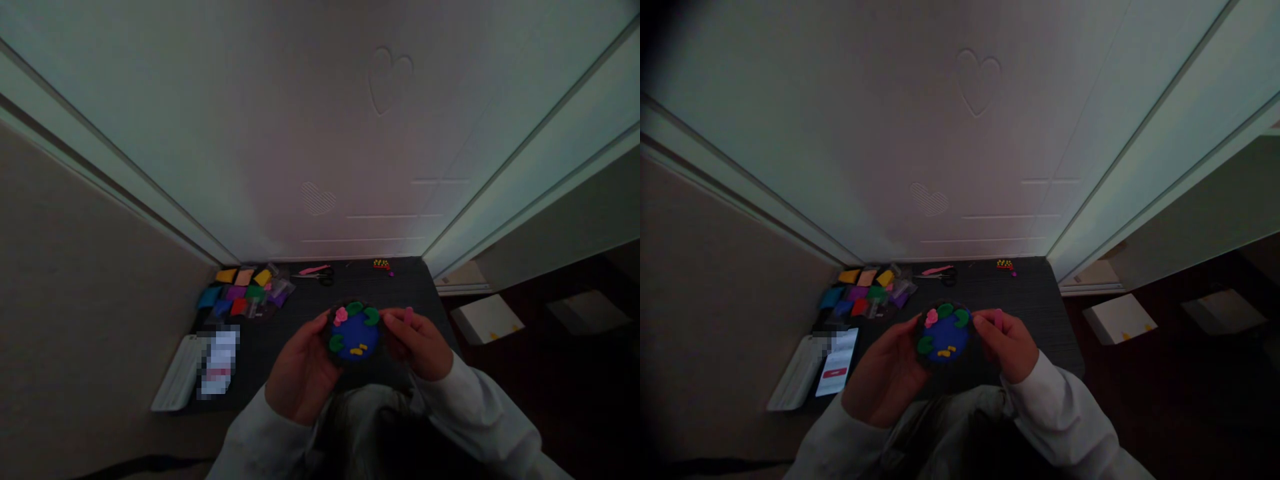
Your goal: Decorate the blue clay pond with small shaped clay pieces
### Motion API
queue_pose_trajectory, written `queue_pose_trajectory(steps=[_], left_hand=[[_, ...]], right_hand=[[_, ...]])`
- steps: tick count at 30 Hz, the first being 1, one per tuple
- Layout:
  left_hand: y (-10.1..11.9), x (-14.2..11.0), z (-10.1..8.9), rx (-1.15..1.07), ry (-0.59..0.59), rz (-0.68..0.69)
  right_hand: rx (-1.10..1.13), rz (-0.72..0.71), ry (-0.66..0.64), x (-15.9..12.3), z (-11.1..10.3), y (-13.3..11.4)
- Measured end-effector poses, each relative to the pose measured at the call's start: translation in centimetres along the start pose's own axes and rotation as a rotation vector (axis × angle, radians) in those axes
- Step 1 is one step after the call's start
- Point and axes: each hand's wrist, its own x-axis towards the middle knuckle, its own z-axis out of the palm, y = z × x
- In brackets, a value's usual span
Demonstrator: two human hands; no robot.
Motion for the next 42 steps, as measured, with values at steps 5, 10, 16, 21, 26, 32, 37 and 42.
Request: queue_pose_trajectory(steps=[5, 10, 16, 21, 26, 32, 37, 42], left_hand=[[0.11, -0.03, -0.02, -0.009, 0.007, 0.028], [0.21, -0.05, -0.07, 0.027, -0.007, 0.052], [0.16, 0.0, -0.03, 0.039, -0.007, 0.053], [0.1, -0.11, 0.07, 0.053, 0.006, 0.055], [0.12, -0.11, 0.12, 0.048, 0.027, 0.048], [0.13, -0.14, 0.16, -0.003, 0.019, 0.036], [0.15, -0.29, 0.15, -0.012, -0.042, 0.014], [0.21, -0.4, 0.07, 0.001, -0.049, 0.038]], right_hand=[[-0.024, 0.0, -0.024, -0.17, -0.14, 0.12], [-0.096, -0.016, -0.057, -0.23, -0.28, 0.37], [-0.139, -0.017, -0.019, -0.31, -0.08, 0.15], [-0.127, -0.01, -0.03, -0.3, 0.02, -0.05], [-0.113, -0.018, -0.019, -0.3, 0.1, -0.14], [-0.132, -0.038, -0.004, -0.19, 0.03, -0.02], [-0.069, -0.014, -0.024, -0.22, 0.06, -0.02], [-0.09, 0.018, -0.056, -0.47, 0.47, -0.53]])
